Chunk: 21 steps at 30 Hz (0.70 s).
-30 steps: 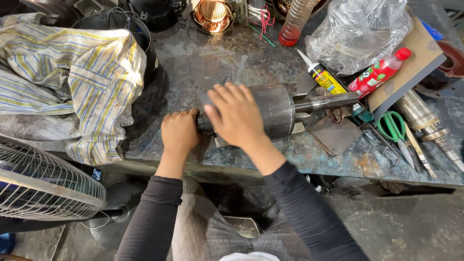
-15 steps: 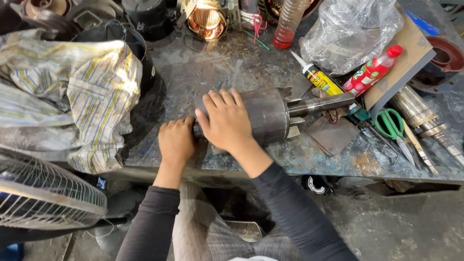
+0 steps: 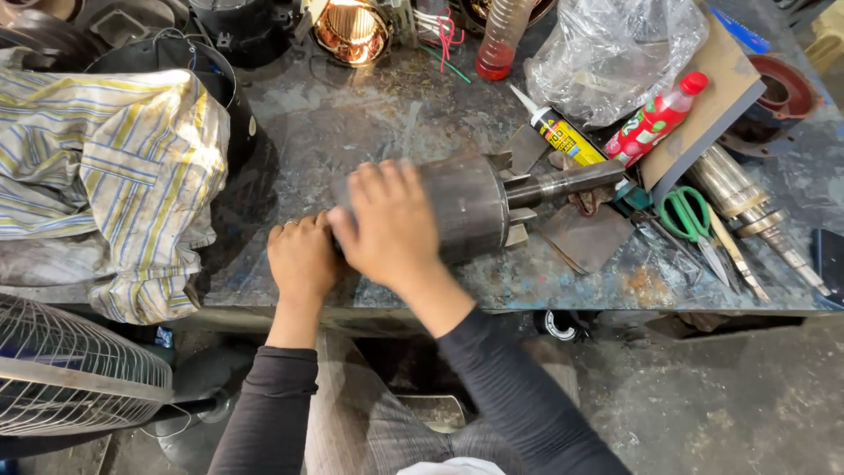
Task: Manually sanding the shaft of an electric motor using abrasive paper on a workbench.
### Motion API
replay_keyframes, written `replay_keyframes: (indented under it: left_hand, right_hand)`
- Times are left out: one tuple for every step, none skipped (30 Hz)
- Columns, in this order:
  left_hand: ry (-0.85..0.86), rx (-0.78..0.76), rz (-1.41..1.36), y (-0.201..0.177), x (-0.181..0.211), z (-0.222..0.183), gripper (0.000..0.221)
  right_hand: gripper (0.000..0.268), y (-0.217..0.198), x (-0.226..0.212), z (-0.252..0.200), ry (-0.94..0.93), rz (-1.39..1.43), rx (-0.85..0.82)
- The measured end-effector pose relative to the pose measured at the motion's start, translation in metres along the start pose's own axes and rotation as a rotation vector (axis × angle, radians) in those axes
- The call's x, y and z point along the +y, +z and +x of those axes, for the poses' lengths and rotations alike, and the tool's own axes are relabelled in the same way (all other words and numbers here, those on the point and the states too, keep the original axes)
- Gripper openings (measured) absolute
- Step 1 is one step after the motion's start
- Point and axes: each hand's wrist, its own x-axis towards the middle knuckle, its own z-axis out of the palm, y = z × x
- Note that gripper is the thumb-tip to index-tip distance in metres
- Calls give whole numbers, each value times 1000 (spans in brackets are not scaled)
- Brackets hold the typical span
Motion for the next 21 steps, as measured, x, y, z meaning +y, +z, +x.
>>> replay_keyframes:
  left_hand:
    - [12, 48, 17, 12, -5, 2, 34]
    - [14, 53, 18, 1, -3, 3, 34]
    - [25, 48, -8, -10, -3, 2, 32]
    - [35, 43, -33, -20, -4, 2, 31]
    - [38, 40, -33, -30, 0, 0, 31]
    - [21, 65, -42, -40, 3, -1, 28]
    - [0, 95, -54, -49, 8, -1, 25]
    - [0, 96, -56, -43, 8, -1, 25]
    - [-6, 125, -44, -38, 9, -2, 26]
    - [-12, 155, -31, -32, 9, -3, 26]
    - [-18, 154, -31, -31, 9, -2, 26]
    - [-26, 158, -32, -30, 10, -2, 25]
    - [-28, 163, -34, -30, 11, 0, 24]
    - [-28, 163, -35, -27, 9, -2, 24]
    - [-19, 137, -33, -23, 8, -2, 27]
    - [-10, 110, -31, -20, 6, -3, 29]
    - [-16, 109, -30, -25, 4, -4, 29]
    - [13, 92, -25, -29, 3, -5, 31]
    - [49, 76, -20, -34, 1, -3, 32]
    - [50, 77, -19, -31, 0, -3, 32]
    - [40, 74, -35, -27, 0, -3, 34]
  right_hand:
    - [63, 11, -19, -5, -116, -14, 71]
    - [63, 4, -11, -7, -116, -16, 77]
    - [62, -2, -4, -11, -183, 40, 70]
    - [61, -7, 2, -14, -251, 96, 64]
    - [61, -17, 21, -20, -247, 97, 63]
    - [60, -26, 39, -26, -236, 36, 105]
    - [60, -37, 60, -30, -229, -29, 148]
    - [60, -36, 84, -39, -230, -32, 148]
    - [62, -35, 108, -48, -104, -12, 164]
    - [64, -35, 133, -56, 21, 8, 179]
    - [64, -27, 122, -56, 16, 9, 176]
    - [60, -19, 112, -55, 60, -51, 239]
    - [55, -12, 102, -55, 108, -112, 304]
    - [55, -8, 70, -59, 108, -113, 304]
    - [59, -5, 38, -61, 34, -30, 253]
    - [63, -1, 7, -64, -41, 52, 201]
    - [63, 3, -1, -68, -46, 54, 198]
    - [61, 8, -9, -72, -96, 25, 188]
    - [62, 12, -16, -75, -142, -5, 181]
    - [62, 15, 1, -75, -142, -5, 182]
    - [62, 17, 18, -77, -156, 34, 150]
